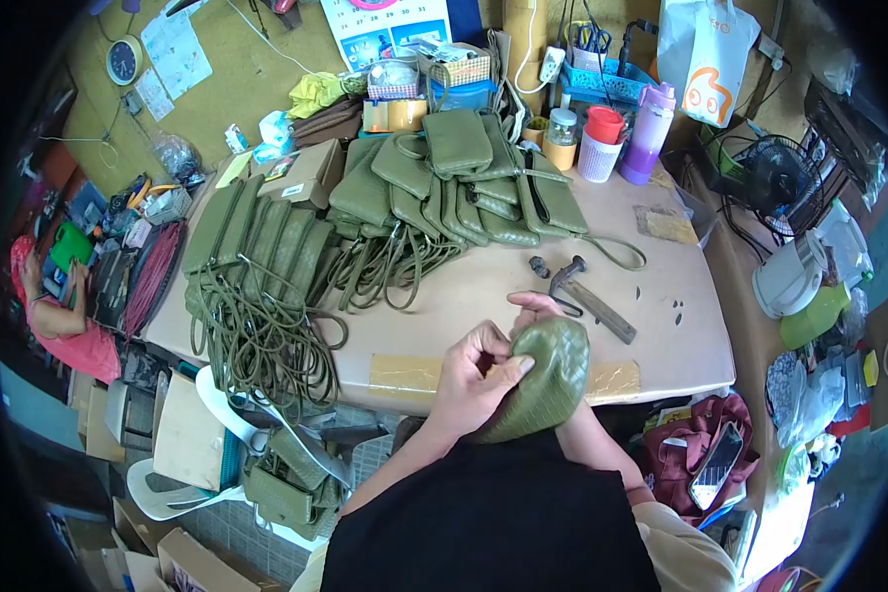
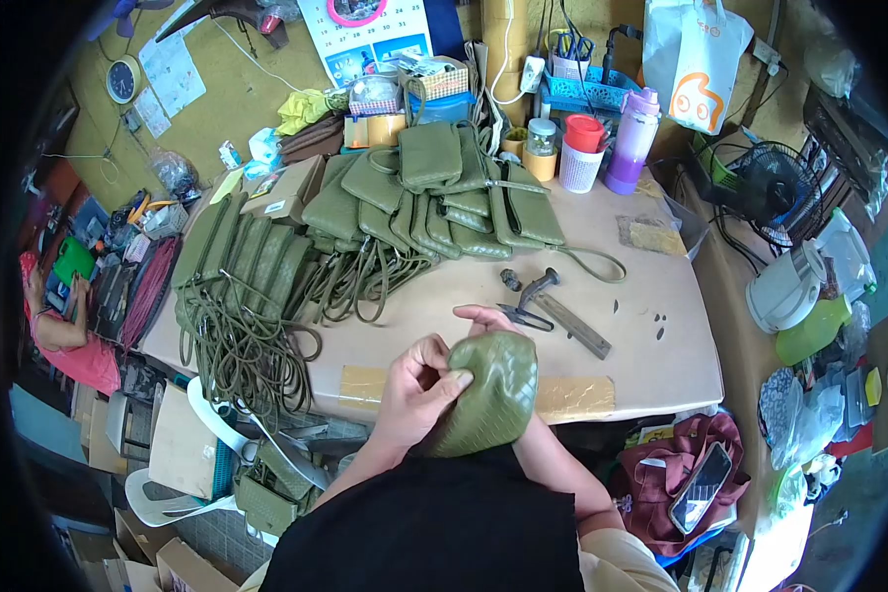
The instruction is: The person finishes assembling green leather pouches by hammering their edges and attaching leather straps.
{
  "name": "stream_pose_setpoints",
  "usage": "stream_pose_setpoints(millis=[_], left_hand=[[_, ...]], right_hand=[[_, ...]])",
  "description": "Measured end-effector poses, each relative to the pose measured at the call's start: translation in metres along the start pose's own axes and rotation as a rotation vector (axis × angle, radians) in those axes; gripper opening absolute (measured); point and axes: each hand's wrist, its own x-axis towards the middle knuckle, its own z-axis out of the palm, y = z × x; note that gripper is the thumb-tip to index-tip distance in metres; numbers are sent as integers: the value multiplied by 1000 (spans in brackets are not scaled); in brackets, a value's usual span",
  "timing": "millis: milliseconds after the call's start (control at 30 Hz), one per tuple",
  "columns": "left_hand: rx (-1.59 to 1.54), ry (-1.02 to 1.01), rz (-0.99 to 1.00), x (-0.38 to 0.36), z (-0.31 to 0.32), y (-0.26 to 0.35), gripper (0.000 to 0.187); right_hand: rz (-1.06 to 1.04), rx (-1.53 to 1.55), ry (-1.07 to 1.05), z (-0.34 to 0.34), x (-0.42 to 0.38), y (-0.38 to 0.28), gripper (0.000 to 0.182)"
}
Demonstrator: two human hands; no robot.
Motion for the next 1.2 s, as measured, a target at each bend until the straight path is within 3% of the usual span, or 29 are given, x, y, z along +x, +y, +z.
stream_pose_setpoints(millis=[67,100,167,233,300,367,433,467,500,567,600,667,733,833,867,900,933,967,1033,1067,1100,1167,1200], left_hand=[[263,23,-64,1,9,12,21],[281,17,-53,5,5,17,21],[93,37,-115,3,6,18,23],[-19,-25,-116,-1,-4,11,28],[-92,11,-227,-7,4,11,11],[-96,27,-308,-7,8,16,12],[-175,-8,-373,-5,7,16,19],[-174,-9,-369,-4,7,15,19],[-87,-5,-334,-1,8,13,15],[-3,-4,-300,1,7,8,11],[164,-1,-205,2,4,5,8],[332,0,-106,4,2,4,6],[905,96,190,4,3,3,6],[649,107,133,0,6,5,13],[647,107,130,-2,-3,-1,13],[449,91,-10,-3,-20,-12,18],[251,74,-144,-3,-29,-12,23],[250,75,-141,-5,-31,-10,23],[116,29,-237,-6,-28,4,34],[-52,-85,-196,-4,-31,7,32],[-51,-82,-195,-3,-30,6,32],[-115,96,-249,-2,-28,-3,33],[-114,96,-251,0,-25,-9,33]], right_hand=[[95,626,38,6,1,-5,48],[77,637,34,9,4,-2,48],[197,631,-126,1,-1,-3,41],[147,467,-160,-5,-3,-13,38],[291,654,-213,-11,-6,-14,36],[207,470,-206,-16,-13,-11,31],[-67,7,31,-9,-18,-22,23],[-42,120,134,0,-22,-24,26],[-46,120,137,6,-22,-21,26],[-7,399,239,11,-24,-9,34],[119,746,154,9,-24,-5,39],[176,902,89,6,-22,15,39],[240,1055,21,6,-22,24,38],[327,981,-16,6,-22,25,46],[224,831,-9,5,-18,24,44],[227,829,-7,3,-15,19,44],[181,582,-62,0,-11,12,44],[132,335,-118,-1,-8,3,45],[226,358,-76,4,-11,-23,37],[191,175,-148,1,-11,-29,34],[154,-7,-217,1,-12,-37,31],[98,-32,-154,7,-13,-50,28],[-46,-180,-78,8,-9,-50,29]])
